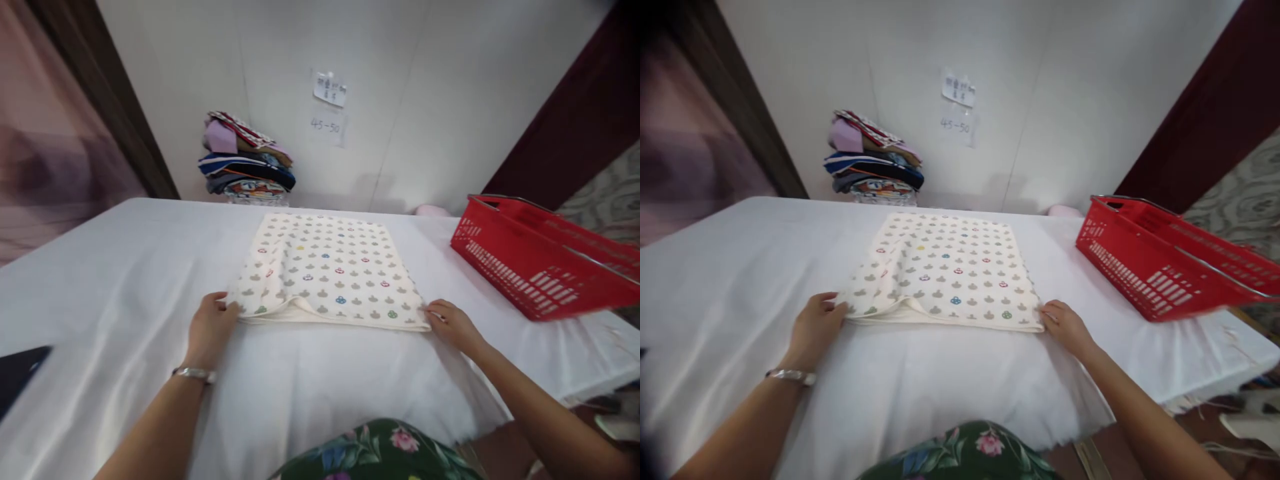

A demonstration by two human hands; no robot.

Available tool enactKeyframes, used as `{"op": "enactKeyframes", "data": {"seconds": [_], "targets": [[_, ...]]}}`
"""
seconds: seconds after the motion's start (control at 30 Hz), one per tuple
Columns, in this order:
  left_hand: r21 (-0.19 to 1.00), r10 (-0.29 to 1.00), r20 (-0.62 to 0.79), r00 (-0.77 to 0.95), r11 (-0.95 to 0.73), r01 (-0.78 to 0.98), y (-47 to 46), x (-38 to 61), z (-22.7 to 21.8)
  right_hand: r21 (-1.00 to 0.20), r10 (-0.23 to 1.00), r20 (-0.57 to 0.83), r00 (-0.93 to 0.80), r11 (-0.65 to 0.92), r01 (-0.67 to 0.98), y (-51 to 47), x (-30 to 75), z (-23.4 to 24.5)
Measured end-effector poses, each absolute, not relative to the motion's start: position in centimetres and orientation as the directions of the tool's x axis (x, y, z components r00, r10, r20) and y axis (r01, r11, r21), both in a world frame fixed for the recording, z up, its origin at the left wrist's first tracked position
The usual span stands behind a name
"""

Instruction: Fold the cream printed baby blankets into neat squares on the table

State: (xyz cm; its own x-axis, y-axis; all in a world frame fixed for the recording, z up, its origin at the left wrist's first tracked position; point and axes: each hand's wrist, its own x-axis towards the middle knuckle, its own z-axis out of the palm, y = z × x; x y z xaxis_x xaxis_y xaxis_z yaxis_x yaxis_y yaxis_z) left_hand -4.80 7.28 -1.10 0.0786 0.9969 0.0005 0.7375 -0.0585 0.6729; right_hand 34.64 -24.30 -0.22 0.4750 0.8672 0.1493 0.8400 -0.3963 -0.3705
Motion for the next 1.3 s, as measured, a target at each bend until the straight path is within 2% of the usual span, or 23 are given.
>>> {"op": "enactKeyframes", "data": {"seconds": [0.13, 0.33, 0.47, 0.67, 0.87, 1.07, 1.3], "targets": [[0.674, 0.996, -0.010, 0.084, -0.056, 0.736, 7.1, -4.6, -0.5, -0.465, 0.854, 0.205, 0.477, -0.344, 0.816, -24.5, 33.1, 0.7], [0.688, 0.997, -0.005, 0.072, -0.049, 0.724, 7.0, -4.6, -0.7, -0.330, 0.973, 0.164, 0.163, -0.102, 0.938, -20.9, 29.0, 1.9], [0.721, 0.996, 0.016, 0.088, -0.073, 0.689, 7.4, -5.0, -1.7, -0.310, 0.995, 0.088, 0.052, -0.022, 0.951, -19.1, 28.7, 1.4], [0.761, 0.997, 0.011, 0.077, -0.058, 0.647, 7.6, -5.2, -2.4, -0.321, 0.988, 0.081, 0.129, -0.097, 0.942, -19.5, 29.8, 0.0], [0.788, 0.996, -0.014, 0.089, -0.044, 0.614, 7.1, -5.1, -1.8, -0.150, 0.987, 0.130, 0.098, -0.079, 0.986, -21.2, 31.2, -1.2], [0.783, 0.997, -0.028, 0.078, -0.027, 0.622, 6.8, -5.1, -1.3, -0.008, 0.937, 0.222, 0.270, -0.275, 0.961, -25.0, 35.6, -2.2], [0.627, 0.992, 0.058, 0.116, -0.127, 0.769, 6.2, -4.9, -0.6, -0.097, 0.874, 0.211, 0.437, -0.426, 0.900, -27.1, 35.2, -3.2]]}}
